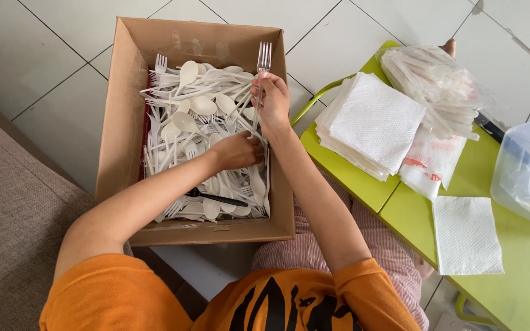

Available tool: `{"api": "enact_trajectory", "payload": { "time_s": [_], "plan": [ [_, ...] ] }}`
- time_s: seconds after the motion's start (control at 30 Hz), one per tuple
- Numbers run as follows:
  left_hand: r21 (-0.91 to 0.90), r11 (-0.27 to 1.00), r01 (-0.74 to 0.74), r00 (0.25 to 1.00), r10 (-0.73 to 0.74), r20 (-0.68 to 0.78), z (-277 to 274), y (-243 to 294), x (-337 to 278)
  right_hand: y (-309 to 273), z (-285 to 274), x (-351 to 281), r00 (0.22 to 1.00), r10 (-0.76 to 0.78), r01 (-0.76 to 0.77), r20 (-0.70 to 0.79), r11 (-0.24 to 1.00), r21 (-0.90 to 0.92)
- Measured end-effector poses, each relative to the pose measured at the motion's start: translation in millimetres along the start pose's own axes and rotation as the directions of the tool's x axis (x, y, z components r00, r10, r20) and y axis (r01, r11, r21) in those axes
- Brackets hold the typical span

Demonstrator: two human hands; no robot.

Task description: Wrapping plastic forks and spoons in paper napkins at a small table.

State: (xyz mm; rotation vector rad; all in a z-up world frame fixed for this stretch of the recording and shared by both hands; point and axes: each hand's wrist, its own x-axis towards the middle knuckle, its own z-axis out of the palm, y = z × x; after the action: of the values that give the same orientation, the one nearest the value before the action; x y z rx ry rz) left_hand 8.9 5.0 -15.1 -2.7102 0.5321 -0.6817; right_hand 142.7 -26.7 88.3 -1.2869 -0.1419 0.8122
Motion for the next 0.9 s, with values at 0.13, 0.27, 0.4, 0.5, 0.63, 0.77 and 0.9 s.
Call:
{"api": "enact_trajectory", "payload": {
  "time_s": [0.13,0.27,0.4,0.5,0.63,0.77,0.9],
  "plan": [
    [-0.008,0.999,0.049,0.997,-0.048,0.052,-12,-19,-7,-1,1,-2,1.000,-0.008,0.008,0.008,1.000,-0.015],
    [-0.041,0.999,0.009,1.000,-0.009,0.001,-26,-34,-11,1,-1,2,1.000,-0.002,0.002,0.007,1.000,-0.020],
    [-0.027,0.999,-0.023,1.000,0.023,0.004,-33,-36,-9,2,-2,3,1.000,-0.002,0.002,0.012,1.000,-0.027],
    [-0.073,0.997,0.018,0.997,-0.012,0.070,-26,-30,-8,6,-4,7,1.000,-0.001,0.002,0.009,0.999,-0.032],
    [-0.083,0.996,0.033,0.996,-0.026,0.082,-21,-21,-4,2,-2,5,1.000,0.011,-0.011,0.002,0.999,-0.032],
    [0.032,0.999,0.017,0.988,-0.021,0.154,2,5,5,-1,-2,1,1.000,0.011,-0.011,-0.008,1.000,-0.029],
    [0.067,0.998,-0.016,0.993,0.008,0.115,13,18,9,-3,0,-2,1.000,0.003,-0.003,-0.005,0.999,-0.045]
  ]
}}
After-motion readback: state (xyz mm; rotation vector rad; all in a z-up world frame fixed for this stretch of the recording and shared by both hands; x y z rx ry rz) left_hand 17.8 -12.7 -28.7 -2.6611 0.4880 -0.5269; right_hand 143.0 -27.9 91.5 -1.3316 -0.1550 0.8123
